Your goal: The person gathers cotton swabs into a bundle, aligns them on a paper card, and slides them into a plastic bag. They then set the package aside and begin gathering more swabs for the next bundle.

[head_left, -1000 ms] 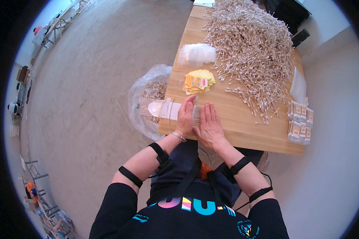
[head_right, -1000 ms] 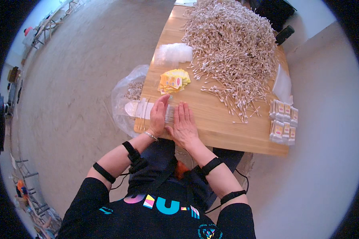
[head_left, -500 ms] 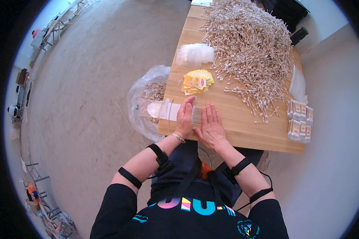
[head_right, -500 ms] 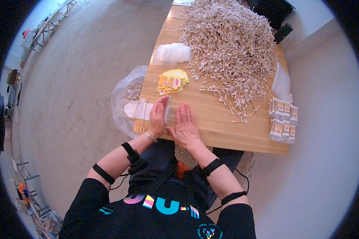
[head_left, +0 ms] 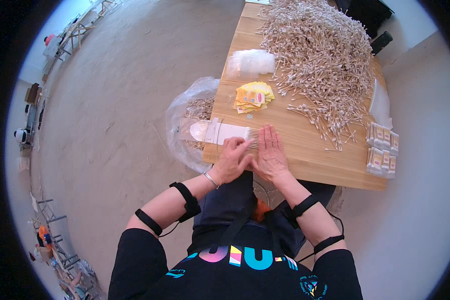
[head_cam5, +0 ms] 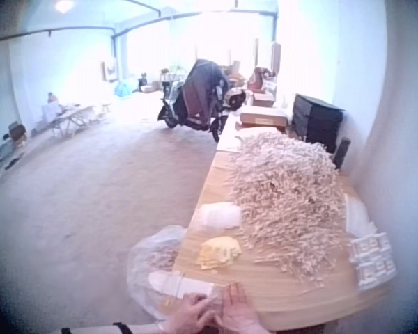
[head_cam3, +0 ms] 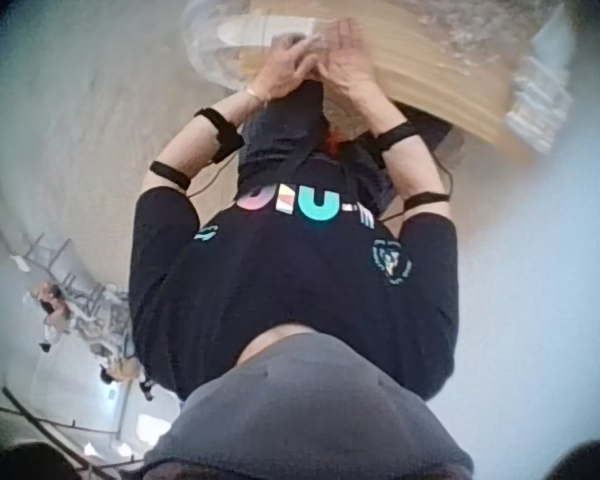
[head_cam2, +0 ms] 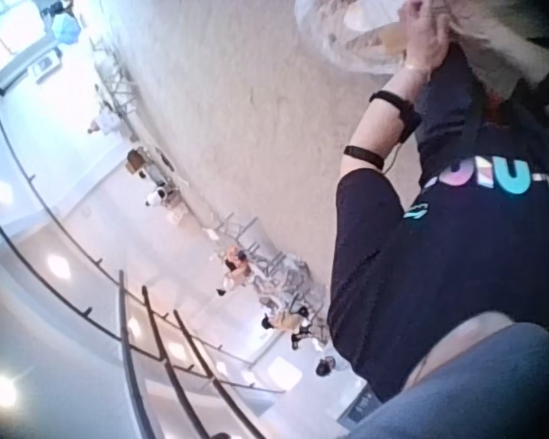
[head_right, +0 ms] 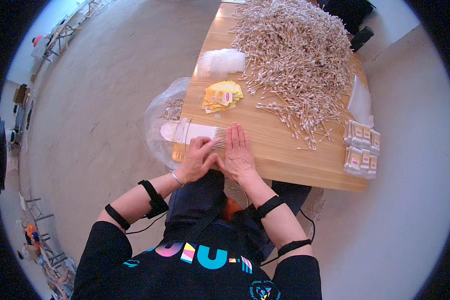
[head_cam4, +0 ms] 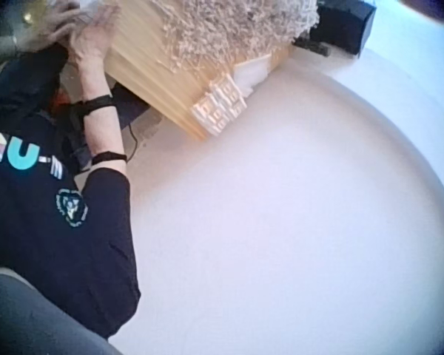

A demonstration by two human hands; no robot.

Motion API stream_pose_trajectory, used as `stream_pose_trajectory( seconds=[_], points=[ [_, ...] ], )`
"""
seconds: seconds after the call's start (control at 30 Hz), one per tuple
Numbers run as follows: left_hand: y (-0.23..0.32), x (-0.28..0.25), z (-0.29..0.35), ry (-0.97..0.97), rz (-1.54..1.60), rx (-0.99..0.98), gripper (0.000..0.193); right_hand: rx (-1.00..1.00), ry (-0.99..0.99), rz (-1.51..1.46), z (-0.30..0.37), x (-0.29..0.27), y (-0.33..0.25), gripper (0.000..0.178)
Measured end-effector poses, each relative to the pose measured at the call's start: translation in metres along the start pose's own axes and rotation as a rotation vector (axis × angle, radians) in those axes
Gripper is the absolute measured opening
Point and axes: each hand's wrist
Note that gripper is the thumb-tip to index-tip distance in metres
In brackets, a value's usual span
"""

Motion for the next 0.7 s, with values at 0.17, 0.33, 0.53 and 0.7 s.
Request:
stream_pose_trajectory(
  seconds=[0.17, 0.33, 0.53, 0.7],
  points=[
    [0.0082, -0.0048, 0.0101, -0.155, -0.211, 0.103, 0.055, -0.013, 0.016, -0.046, -0.0002, 0.0035, -0.0014, 0.094],
    [0.0099, -0.0049, 0.0093, -0.207, -0.237, 0.066, 0.059, -0.013, -0.003, -0.022, -0.0003, 0.0032, -0.0009, 0.096],
    [0.0057, -0.0016, 0.0105, -0.187, -0.267, 0.115, 0.058, -0.008, -0.005, -0.048, 0.0000, 0.0033, -0.0007, 0.098],
    [0.0056, -0.0016, 0.0099, -0.181, -0.271, 0.135, 0.057, -0.015, 0.018, -0.049, -0.0002, 0.0057, 0.0003, 0.098]
  ],
)
Point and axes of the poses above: each hand's wrist, its own z-axis away from the middle knuckle, its own x-axis out of the palm, y = z × x, and after that the axes turned 3 degrees about -z, right-handed
